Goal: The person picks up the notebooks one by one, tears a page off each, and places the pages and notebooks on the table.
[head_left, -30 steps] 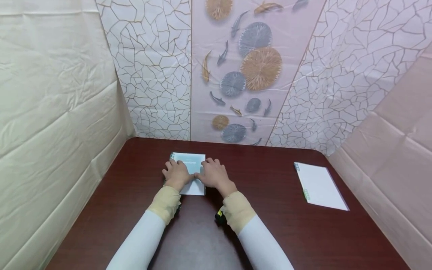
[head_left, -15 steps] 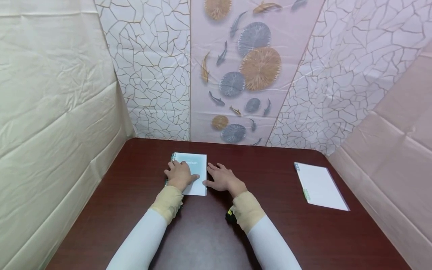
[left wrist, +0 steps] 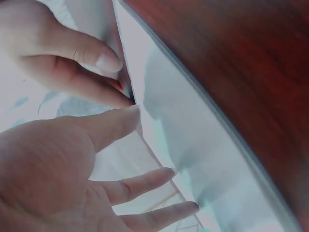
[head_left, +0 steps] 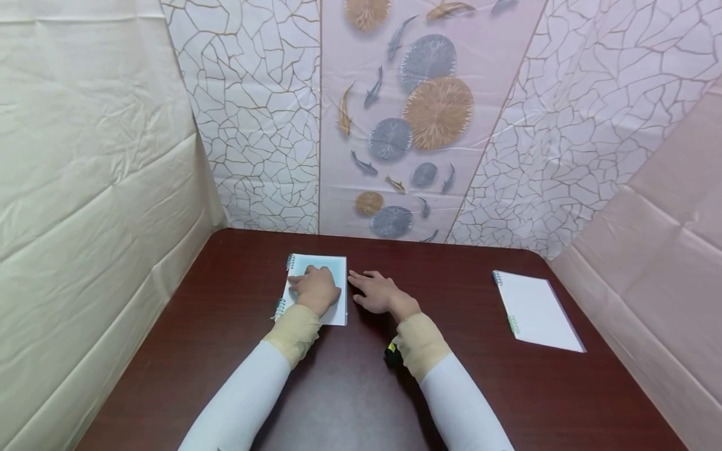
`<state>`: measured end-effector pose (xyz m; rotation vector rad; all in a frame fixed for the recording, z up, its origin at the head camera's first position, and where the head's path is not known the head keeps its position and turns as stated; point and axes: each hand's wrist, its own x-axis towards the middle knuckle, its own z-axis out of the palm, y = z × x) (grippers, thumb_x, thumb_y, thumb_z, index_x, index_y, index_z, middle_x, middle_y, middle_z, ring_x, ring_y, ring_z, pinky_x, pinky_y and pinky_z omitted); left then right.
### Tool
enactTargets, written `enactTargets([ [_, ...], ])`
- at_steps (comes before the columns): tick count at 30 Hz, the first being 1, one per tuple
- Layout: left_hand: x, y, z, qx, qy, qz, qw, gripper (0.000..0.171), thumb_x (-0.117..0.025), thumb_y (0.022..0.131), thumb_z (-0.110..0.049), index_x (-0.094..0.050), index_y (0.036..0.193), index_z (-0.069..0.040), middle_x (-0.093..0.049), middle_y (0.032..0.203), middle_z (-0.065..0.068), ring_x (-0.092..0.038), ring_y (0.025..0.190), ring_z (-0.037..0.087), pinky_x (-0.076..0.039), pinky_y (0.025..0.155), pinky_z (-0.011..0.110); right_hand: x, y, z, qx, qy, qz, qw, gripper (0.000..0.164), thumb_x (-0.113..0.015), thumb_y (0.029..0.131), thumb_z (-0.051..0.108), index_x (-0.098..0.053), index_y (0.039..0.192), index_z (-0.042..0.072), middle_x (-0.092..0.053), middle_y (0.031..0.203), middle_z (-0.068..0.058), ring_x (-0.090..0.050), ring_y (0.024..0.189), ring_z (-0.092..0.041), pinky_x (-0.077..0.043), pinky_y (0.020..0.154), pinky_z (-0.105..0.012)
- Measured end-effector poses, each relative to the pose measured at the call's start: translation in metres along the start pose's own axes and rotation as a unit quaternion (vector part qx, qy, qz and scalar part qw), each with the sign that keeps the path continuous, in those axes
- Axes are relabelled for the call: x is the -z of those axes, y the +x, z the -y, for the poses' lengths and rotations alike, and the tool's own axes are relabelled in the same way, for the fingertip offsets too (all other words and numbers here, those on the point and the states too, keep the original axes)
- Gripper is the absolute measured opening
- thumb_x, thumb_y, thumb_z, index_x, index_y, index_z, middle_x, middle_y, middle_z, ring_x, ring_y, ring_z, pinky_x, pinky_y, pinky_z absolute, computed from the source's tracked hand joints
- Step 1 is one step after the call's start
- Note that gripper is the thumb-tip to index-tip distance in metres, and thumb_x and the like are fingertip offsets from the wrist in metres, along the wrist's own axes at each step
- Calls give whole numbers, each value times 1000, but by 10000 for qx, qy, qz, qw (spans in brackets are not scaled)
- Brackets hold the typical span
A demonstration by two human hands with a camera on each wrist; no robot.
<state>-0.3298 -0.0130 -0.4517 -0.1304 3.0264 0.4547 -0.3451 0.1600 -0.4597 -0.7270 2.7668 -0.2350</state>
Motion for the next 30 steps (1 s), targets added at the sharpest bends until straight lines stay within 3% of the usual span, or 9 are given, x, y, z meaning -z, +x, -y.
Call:
enactTargets([
  [4,-1,3,-10,16,87,200,9998,71,-69,102,-47,-53,153,0,-45,149,39,-34,135,76,-40,108,76,-1,0,-2,115,52,-164,9998,59,-55,112,28,-36,167,19,-27,174,4,-25,159,-33,-28,119,-70],
  [12,-3,10,-20,361,5,561,9978,76,-69,100,-42,-43,159,-1,-36,153,42,-30,135,79,-43,105,76,-5,5,-2,102,224,-216,9995,61,-56,111,28,-36,167,19,-29,174,4,-24,159,-34,-30,117,-70],
  [18,-4,16,-21,345,-17,638,9974,78,-71,100,-44,-43,158,0,-36,150,44,-35,132,78,-43,101,79,-6,5,-2,145,178,-245,9994,61,-56,111,27,-36,167,17,-29,174,2,-24,159,-35,-31,118,-68],
  [26,12,5,-22,-12,-100,572,9983,65,-70,99,-39,-59,147,3,-45,148,38,-53,135,53,-31,110,81,-7,4,-5,186,409,-256,9987,66,-57,110,40,-33,168,19,-27,175,2,-21,160,-34,-27,119,-69],
  [30,16,7,-23,-147,-88,682,9975,60,-69,99,-38,-62,145,0,-44,153,36,-55,135,50,-31,110,81,-5,-1,-5,175,462,-324,9983,66,-55,110,44,-35,167,18,-28,174,0,-23,160,-35,-26,119,-70],
])
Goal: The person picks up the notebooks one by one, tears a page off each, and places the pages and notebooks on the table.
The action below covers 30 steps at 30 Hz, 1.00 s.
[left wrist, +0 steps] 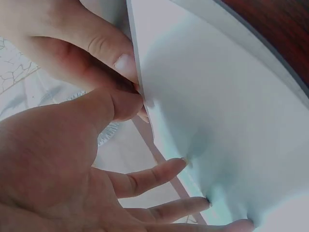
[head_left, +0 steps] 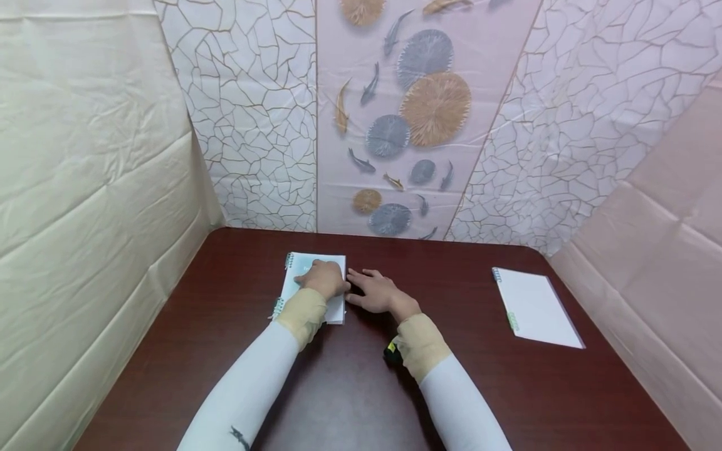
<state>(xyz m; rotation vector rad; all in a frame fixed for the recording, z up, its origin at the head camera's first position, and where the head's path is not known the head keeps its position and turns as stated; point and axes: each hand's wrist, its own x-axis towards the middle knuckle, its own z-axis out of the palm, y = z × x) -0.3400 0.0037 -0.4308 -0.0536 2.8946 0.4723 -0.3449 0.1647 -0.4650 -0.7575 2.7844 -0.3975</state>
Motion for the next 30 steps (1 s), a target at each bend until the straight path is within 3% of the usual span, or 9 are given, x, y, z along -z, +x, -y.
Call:
enactTargets([
  [9,2,-4,-1,-74,106,18,9999,63,-66,102,-43,-60,146,1,-43,155,36,-53,136,51,-31,110,81,-4,-2,2,-119,-81,-8,9999,67,-55,109,48,-34,168,24,-24,176,2,-18,161,-35,-20,122,-71],
  [17,-3,-7,1,-69,320,27,9995,72,-69,101,-41,-47,156,-1,-43,150,35,-52,137,50,-30,113,79,-8,-1,4,-219,-270,-21,9994,72,-54,108,55,-30,169,26,-22,176,2,-17,162,-34,-20,123,-69],
  [30,0,1,6,82,-418,128,9990,71,-51,109,-40,-33,161,4,-39,155,38,-51,137,54,-26,113,81,-9,3,19,-502,-353,26,9981,77,-57,102,64,-33,168,31,-22,176,-2,-16,161,-38,-23,121,-71],
])
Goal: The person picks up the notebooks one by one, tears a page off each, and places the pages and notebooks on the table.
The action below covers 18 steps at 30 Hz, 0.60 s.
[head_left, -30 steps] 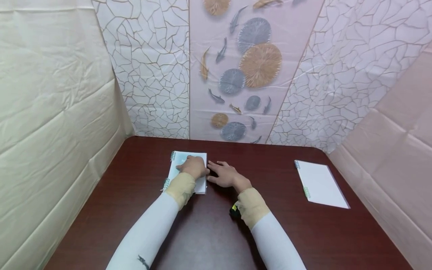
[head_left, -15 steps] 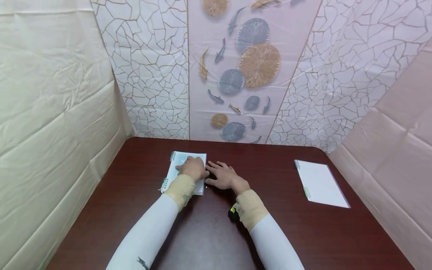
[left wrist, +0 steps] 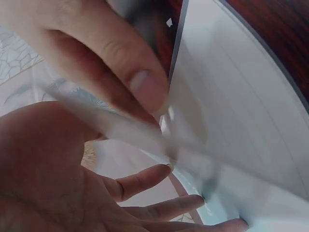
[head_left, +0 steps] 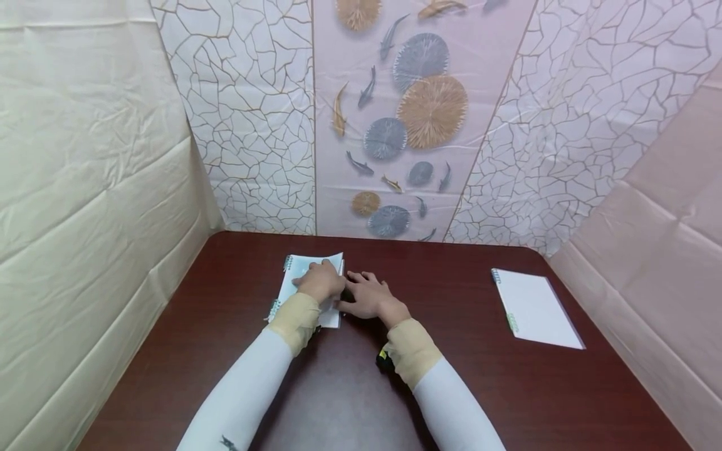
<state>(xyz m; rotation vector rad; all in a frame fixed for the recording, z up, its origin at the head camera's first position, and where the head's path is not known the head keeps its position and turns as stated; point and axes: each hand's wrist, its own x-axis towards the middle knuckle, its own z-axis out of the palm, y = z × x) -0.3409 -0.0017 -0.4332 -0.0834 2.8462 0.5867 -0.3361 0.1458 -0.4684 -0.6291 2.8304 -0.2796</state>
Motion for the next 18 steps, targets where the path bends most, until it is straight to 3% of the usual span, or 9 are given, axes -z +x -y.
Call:
enactTargets([
  [10,6,-10,8,-217,-349,-247,9989,71,-52,109,-39,-33,160,8,-43,151,39,-56,130,54,-31,113,78,0,-2,19,-94,-576,-139,9982,77,-63,99,65,-46,163,26,-28,173,-7,-25,157,-42,-36,114,-69],
  [14,13,-11,15,-343,-482,-381,9975,72,-54,107,-40,-37,156,9,-48,147,38,-60,124,50,-43,108,68,0,-2,20,-89,-495,-72,9987,78,-62,98,68,-45,163,28,-27,174,-10,-23,158,-44,-35,115,-70],
  [18,34,-12,28,-667,-674,-525,9941,69,-55,105,-40,-45,148,13,-60,134,35,-66,114,44,-57,94,56,2,-2,19,-136,-360,57,9992,79,-59,98,71,-39,166,33,-23,175,-11,-18,159,-45,-29,118,-71],
])
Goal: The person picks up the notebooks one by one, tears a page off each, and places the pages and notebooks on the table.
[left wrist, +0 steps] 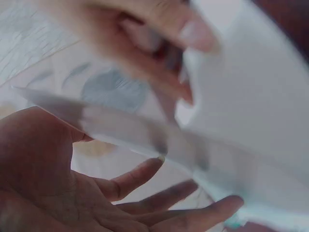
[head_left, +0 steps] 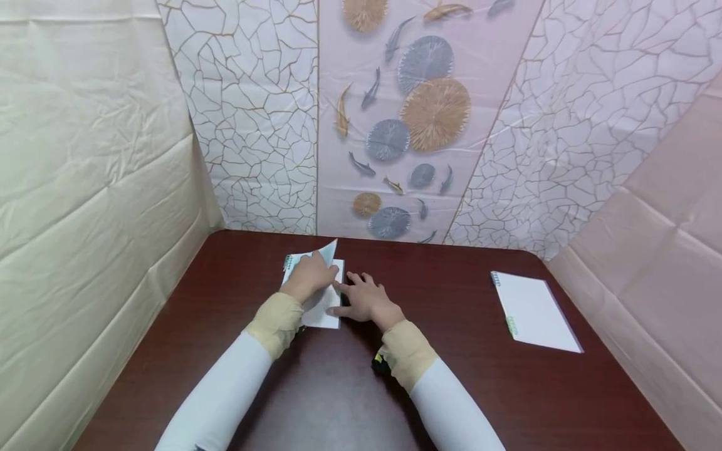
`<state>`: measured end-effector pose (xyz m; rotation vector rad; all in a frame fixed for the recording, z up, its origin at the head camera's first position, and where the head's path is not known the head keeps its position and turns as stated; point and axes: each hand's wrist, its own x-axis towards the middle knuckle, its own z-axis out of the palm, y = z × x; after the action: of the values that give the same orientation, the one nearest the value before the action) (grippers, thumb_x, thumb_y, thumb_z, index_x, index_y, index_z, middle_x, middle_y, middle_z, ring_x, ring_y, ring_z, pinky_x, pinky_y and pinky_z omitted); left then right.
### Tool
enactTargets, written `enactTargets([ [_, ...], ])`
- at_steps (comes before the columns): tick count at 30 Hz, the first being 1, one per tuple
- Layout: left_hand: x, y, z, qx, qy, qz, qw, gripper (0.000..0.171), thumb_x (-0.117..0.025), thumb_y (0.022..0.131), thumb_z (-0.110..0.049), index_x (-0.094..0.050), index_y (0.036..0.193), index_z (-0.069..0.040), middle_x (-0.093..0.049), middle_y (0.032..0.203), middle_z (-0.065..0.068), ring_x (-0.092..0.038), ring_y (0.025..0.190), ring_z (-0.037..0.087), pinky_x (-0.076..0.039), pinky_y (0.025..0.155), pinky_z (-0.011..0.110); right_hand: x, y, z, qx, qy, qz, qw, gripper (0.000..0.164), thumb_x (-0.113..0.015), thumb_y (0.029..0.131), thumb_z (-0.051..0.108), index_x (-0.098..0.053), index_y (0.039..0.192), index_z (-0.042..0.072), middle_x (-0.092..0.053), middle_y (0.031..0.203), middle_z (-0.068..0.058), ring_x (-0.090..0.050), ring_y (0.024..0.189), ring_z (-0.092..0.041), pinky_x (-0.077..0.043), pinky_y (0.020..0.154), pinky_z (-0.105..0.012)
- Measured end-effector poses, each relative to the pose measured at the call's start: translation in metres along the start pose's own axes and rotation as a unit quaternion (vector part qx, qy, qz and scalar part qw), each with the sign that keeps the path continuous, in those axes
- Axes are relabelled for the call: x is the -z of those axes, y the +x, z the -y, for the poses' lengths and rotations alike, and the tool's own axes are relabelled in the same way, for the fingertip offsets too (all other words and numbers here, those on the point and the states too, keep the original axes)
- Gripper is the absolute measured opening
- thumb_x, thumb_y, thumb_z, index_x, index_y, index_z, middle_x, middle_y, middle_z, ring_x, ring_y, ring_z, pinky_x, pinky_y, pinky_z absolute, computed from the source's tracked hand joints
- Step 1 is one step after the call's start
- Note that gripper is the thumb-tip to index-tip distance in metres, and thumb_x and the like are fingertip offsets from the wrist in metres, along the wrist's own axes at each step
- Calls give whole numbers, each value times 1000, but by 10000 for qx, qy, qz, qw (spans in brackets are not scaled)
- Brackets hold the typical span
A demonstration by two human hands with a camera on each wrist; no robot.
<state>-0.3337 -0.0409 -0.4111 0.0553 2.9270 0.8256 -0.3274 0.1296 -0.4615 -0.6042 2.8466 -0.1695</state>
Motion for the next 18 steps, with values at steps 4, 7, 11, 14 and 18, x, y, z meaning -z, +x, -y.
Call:
enactTargets([
  [4,36,-4,10,-168,-57,-135,9998,45,-55,104,-34,-65,121,7,-70,109,25,-72,89,35,-61,73,45,1,0,-1,35,88,86,9999,81,-58,99,71,-34,167,35,-21,175,-12,-16,160,-45,-27,119,-71],
  [7,63,-9,18,-285,244,-298,9989,31,-56,102,-25,-69,107,3,-71,100,21,-69,80,31,-58,66,42,0,1,-2,53,81,117,9999,82,-58,99,71,-33,168,35,-21,176,-11,-15,160,-45,-28,119,-72],
  [11,90,-15,30,-215,394,-348,9984,37,-54,101,-15,-66,126,8,-69,117,27,-65,86,32,-57,68,41,-1,0,-5,93,88,83,9999,82,-58,99,71,-32,168,36,-20,176,-11,-15,160,-45,-28,118,-72],
  [14,102,-19,42,-88,374,-389,9985,41,-51,100,-10,-62,132,13,-68,120,31,-65,87,32,-56,66,39,-1,-1,-6,163,149,44,9997,82,-58,99,70,-33,168,35,-20,176,-11,-15,160,-46,-27,118,-73],
  [18,112,-21,63,37,581,-560,9967,33,-50,97,-3,-66,120,15,-68,113,31,-62,83,33,-54,65,39,-1,0,-7,192,194,37,9996,82,-59,99,70,-33,168,35,-20,176,-12,-14,160,-46,-26,119,-73],
])
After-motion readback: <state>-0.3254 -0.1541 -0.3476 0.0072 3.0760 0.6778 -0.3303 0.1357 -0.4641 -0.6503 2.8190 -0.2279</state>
